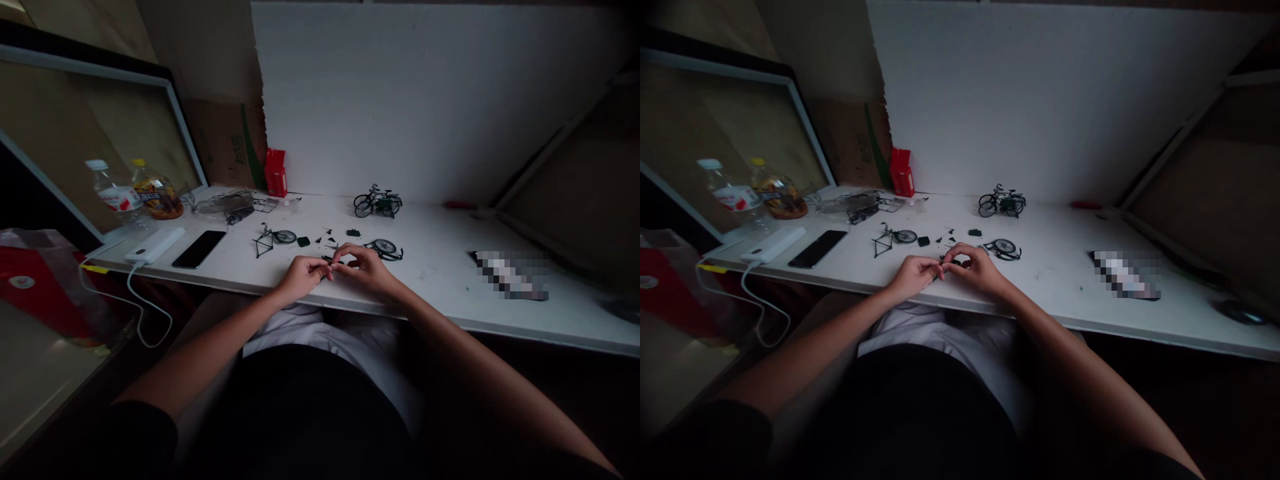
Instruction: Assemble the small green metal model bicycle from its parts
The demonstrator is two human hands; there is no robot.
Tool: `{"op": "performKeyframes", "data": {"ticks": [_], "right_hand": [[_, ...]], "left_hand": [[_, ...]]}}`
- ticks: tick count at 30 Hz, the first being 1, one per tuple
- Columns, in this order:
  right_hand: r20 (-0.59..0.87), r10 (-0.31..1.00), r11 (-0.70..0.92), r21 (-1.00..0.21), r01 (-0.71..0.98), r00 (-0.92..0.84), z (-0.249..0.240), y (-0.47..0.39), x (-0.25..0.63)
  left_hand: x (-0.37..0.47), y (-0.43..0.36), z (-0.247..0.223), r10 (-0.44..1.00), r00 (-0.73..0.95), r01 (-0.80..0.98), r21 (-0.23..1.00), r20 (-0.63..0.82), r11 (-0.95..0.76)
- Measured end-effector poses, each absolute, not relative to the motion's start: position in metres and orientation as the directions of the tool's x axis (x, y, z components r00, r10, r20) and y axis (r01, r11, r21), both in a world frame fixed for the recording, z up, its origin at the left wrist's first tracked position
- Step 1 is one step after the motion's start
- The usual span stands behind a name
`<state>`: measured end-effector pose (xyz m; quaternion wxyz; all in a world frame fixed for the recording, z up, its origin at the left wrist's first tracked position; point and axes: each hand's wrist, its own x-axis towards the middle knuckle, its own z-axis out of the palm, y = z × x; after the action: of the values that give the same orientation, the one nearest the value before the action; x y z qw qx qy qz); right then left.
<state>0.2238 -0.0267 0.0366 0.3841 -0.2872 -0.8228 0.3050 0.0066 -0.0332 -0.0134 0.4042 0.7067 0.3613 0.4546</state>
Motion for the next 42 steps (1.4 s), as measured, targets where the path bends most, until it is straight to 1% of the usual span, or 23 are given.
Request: {"op": "performKeyframes", "data": {"ticks": [10,16,23,35,42], "right_hand": [[0.437,0.731,0.616,-0.753,0.232,-0.524,0.032,-0.024,0.223],[0.453,0.743,0.600,-0.777,0.190,-0.493,0.025,-0.019,0.225],[0.437,0.735,0.589,-0.790,0.169,-0.518,0.023,-0.016,0.227],[0.374,0.745,0.527,-0.837,0.144,-0.552,0.026,-0.019,0.228],[0.373,0.734,0.559,-0.806,0.193,-0.567,0.032,-0.024,0.228]], "left_hand": [[0.007,-0.036,-0.014,0.868,0.346,0.143,0.894,0.357,-0.425],[0.007,-0.036,-0.017,0.866,0.336,0.170,0.881,0.370,-0.442],[0.006,-0.036,-0.017,0.868,0.347,0.184,0.882,0.355,-0.434],[0.008,-0.038,-0.018,0.846,0.347,0.208,0.846,0.406,-0.491],[0.008,-0.041,-0.017,0.846,0.323,0.222,0.835,0.424,-0.504]]}}
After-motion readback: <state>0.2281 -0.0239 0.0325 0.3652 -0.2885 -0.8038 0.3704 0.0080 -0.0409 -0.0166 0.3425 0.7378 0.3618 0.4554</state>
